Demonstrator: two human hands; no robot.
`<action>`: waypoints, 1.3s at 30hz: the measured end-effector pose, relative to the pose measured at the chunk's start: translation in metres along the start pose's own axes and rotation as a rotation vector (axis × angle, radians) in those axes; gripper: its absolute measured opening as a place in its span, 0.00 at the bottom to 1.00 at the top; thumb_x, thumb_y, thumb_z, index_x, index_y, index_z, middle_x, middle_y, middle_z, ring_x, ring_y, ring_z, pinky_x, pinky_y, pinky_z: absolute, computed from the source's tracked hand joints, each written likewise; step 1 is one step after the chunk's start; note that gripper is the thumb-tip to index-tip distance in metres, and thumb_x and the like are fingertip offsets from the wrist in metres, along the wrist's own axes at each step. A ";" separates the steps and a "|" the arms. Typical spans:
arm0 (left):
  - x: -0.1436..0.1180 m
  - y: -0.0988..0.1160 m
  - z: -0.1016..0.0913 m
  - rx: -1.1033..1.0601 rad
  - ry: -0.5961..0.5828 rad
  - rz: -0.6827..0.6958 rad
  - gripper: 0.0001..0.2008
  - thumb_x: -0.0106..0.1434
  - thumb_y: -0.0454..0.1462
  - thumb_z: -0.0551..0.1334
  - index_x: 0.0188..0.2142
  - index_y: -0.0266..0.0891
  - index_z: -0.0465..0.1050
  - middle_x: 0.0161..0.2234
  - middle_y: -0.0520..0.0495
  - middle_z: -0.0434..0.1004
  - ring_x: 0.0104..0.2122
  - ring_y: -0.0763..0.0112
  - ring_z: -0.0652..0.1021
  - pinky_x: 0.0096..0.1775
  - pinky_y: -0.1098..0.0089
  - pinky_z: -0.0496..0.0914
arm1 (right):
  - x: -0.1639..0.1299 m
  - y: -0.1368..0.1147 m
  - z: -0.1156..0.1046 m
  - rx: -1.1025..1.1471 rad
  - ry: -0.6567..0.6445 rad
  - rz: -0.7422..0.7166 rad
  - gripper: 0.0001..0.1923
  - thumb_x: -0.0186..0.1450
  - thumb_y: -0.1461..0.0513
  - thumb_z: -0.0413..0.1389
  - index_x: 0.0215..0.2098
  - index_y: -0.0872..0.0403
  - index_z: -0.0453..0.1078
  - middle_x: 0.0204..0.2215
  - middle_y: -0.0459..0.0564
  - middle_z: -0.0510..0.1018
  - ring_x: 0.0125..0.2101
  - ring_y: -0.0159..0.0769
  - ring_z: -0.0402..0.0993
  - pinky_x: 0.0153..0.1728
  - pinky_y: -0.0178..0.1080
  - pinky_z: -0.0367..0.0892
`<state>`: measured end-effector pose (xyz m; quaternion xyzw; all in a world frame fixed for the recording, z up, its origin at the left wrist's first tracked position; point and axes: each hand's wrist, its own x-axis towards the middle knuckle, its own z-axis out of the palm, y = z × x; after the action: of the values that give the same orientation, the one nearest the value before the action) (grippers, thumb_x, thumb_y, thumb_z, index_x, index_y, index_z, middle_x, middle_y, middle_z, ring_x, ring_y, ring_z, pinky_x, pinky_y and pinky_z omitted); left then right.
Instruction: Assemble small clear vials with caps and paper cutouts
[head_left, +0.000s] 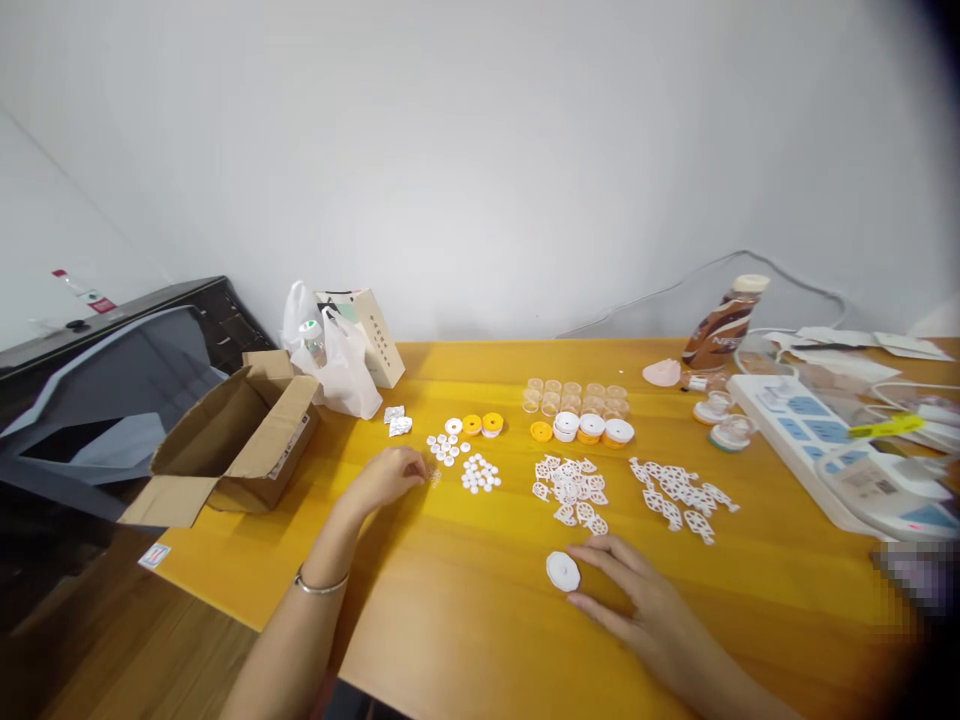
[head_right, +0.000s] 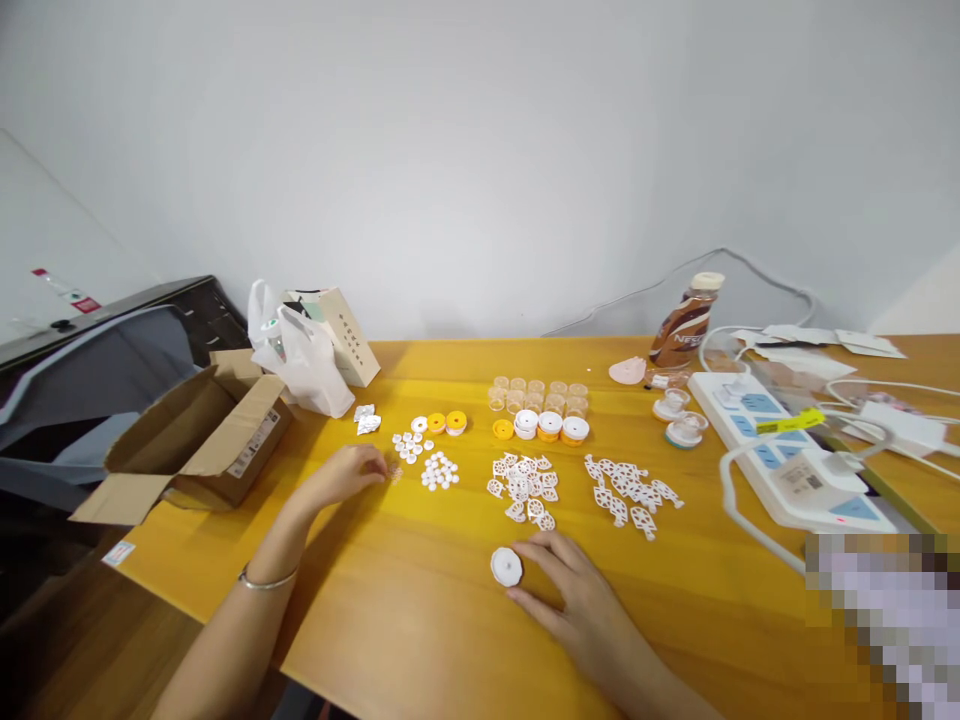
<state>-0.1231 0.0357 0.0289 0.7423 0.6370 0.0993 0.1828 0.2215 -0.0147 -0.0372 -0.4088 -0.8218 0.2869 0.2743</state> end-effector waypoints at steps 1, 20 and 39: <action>0.001 -0.003 0.002 0.000 -0.012 -0.001 0.05 0.53 0.35 0.60 0.29 0.37 0.74 0.29 0.49 0.76 0.30 0.70 0.75 0.36 0.72 0.67 | 0.000 0.000 0.000 0.003 0.000 0.000 0.13 0.61 0.56 0.53 0.44 0.47 0.68 0.41 0.50 0.72 0.42 0.40 0.70 0.44 0.41 0.67; 0.003 0.007 0.011 0.195 0.014 -0.038 0.07 0.54 0.33 0.56 0.27 0.38 0.73 0.29 0.46 0.76 0.30 0.68 0.74 0.33 0.71 0.63 | 0.001 -0.004 -0.001 0.002 0.004 -0.005 0.13 0.62 0.56 0.51 0.44 0.48 0.67 0.40 0.51 0.72 0.42 0.40 0.70 0.44 0.41 0.67; 0.001 0.092 0.067 -0.905 -0.208 0.272 0.12 0.52 0.41 0.64 0.28 0.31 0.74 0.27 0.46 0.76 0.28 0.74 0.74 0.34 0.73 0.68 | 0.027 -0.031 -0.011 0.267 0.044 0.120 0.08 0.60 0.57 0.53 0.32 0.51 0.70 0.27 0.46 0.75 0.29 0.35 0.71 0.33 0.38 0.67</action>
<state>-0.0139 0.0162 0.0044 0.6708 0.4054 0.3147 0.5354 0.1990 -0.0053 -0.0024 -0.4232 -0.7442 0.4006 0.3264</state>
